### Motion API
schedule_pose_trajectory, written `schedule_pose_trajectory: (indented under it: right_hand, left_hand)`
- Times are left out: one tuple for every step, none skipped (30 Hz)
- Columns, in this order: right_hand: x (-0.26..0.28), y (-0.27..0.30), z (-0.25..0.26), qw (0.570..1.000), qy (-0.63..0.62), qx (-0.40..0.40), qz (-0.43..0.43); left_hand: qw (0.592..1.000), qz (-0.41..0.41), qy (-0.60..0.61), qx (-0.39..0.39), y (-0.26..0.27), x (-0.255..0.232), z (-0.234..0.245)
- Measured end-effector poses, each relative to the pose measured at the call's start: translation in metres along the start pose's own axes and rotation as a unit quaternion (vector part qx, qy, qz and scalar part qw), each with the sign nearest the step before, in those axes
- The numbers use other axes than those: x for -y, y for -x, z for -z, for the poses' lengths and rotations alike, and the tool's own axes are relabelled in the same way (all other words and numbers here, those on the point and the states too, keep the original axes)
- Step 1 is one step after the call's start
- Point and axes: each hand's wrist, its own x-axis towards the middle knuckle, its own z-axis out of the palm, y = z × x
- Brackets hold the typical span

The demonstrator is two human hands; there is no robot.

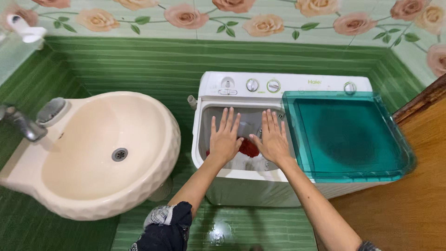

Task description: The person removes wet clothes from a top-loading washing machine one by one and places them onto a nearby clothes rack. The person handles various garments including dark, white, grey, and red items, stacking them on the rack.

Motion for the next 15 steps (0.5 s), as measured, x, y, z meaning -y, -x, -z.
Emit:
schedule_pose_trajectory:
  right_hand:
    - [-0.003, -0.003, -0.005, 1.0, -0.006, 0.006, -0.005]
    - [-0.007, -0.006, -0.01, 1.0, -0.012, 0.014, -0.009]
    - [-0.01, -0.01, -0.016, 1.0, -0.013, 0.025, -0.014]
    - [-0.013, -0.015, -0.023, 0.999, -0.014, 0.035, -0.018]
    - [-0.016, -0.02, -0.03, 0.999, -0.015, 0.045, -0.021]
    - [-0.019, -0.027, -0.038, 0.998, -0.018, 0.053, -0.022]
    - [-0.023, -0.034, -0.046, 0.998, -0.021, 0.061, -0.022]
    - [-0.027, -0.042, -0.055, 0.997, -0.023, 0.069, -0.02]
    - [-0.031, -0.049, -0.064, 0.997, -0.023, 0.076, -0.017]
    - [-0.035, -0.056, -0.074, 0.996, -0.024, 0.082, -0.015]
    - [-0.039, -0.063, -0.082, 0.996, -0.025, 0.088, -0.012]
    - [-0.044, -0.068, -0.091, 0.995, -0.03, 0.099, -0.017]
    - [-0.048, -0.073, -0.1, 0.993, -0.036, 0.109, -0.021]
    - [-0.052, -0.079, -0.109, 0.992, -0.041, 0.12, -0.026]
    - [-0.056, -0.086, -0.119, 0.99, -0.044, 0.134, -0.03]
  left_hand:
    - [1.0, -0.002, 0.0, 0.003, -0.003, 0.001, -0.007]
    - [1.0, -0.002, 0.0, 0.007, -0.007, 0.002, -0.014]
    - [1.0, 0.003, -0.001, 0.028, -0.009, 0.003, -0.021]
    - [0.999, 0.008, -0.003, 0.047, -0.012, 0.005, -0.028]
    - [0.998, 0.013, -0.005, 0.067, -0.015, 0.007, -0.034]
    - [0.996, 0.017, -0.009, 0.082, -0.018, 0.01, -0.041]
    - [0.995, 0.02, -0.012, 0.097, -0.02, 0.013, -0.047]
    - [0.993, 0.025, -0.016, 0.11, -0.024, 0.016, -0.054]
    - [0.992, 0.035, -0.014, 0.12, -0.027, 0.018, -0.061]
    - [0.99, 0.045, -0.014, 0.131, -0.031, 0.021, -0.068]
    - [0.988, 0.055, -0.013, 0.141, -0.034, 0.023, -0.075]
    - [0.985, 0.065, -0.012, 0.159, -0.038, 0.024, -0.083]
    - [0.981, 0.075, -0.012, 0.177, -0.041, 0.026, -0.091]
    - [0.977, 0.084, -0.012, 0.195, -0.046, 0.027, -0.101]
    - [0.975, 0.088, -0.012, 0.204, -0.05, 0.03, -0.11]
